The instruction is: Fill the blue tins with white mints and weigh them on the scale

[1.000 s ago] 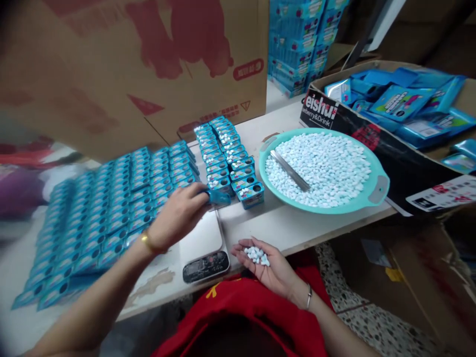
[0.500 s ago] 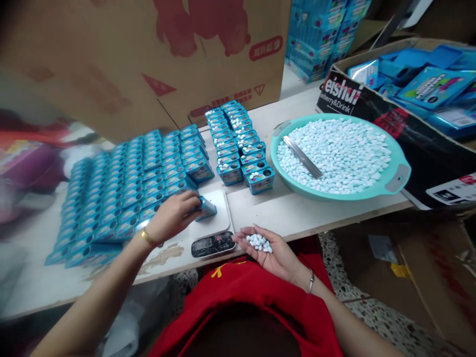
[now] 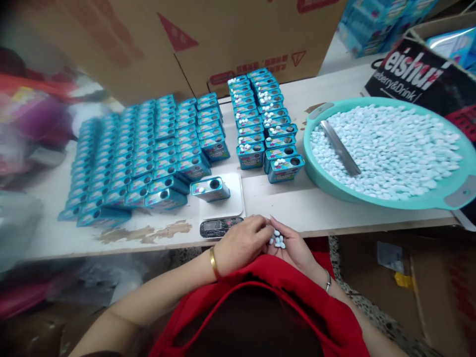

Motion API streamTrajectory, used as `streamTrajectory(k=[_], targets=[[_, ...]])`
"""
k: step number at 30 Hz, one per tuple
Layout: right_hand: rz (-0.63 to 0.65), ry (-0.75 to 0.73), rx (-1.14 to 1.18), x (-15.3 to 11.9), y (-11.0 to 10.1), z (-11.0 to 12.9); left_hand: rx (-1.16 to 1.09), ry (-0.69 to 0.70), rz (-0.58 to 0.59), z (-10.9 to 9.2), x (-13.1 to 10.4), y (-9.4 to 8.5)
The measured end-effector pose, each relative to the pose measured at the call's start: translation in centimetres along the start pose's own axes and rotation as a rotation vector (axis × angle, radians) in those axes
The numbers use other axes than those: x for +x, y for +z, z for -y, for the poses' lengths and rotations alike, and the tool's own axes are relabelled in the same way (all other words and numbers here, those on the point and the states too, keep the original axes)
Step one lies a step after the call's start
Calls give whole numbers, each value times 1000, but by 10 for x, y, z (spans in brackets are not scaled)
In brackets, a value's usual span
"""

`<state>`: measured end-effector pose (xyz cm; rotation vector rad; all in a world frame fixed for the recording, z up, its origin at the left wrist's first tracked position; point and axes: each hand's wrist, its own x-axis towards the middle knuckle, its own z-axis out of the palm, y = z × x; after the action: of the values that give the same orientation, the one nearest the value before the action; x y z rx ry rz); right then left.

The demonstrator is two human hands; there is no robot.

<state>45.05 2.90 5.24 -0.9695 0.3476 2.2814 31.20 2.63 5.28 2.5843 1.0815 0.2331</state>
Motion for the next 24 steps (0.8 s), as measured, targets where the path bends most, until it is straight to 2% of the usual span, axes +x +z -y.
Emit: streamTrajectory(k=[3, 8, 16, 18, 20, 24], targets=[[-58, 14, -24, 0, 4, 1, -1, -37, -62, 0, -1, 7], [-65, -42, -29, 5, 4, 1, -65, -125, -62, 3, -4, 7], [-38, -34, -20, 8, 8, 0, -68, -61, -69, 12, -5, 7], [-21, -33, -17, 10, 10, 0, -109, -81, -87, 15, -7, 0], [14, -41, -11, 14, 12, 0, -186, -88, -134, 20, -11, -14], [97, -88, -19, 25, 15, 1, -238, -146, -384, 43, -19, -57]])
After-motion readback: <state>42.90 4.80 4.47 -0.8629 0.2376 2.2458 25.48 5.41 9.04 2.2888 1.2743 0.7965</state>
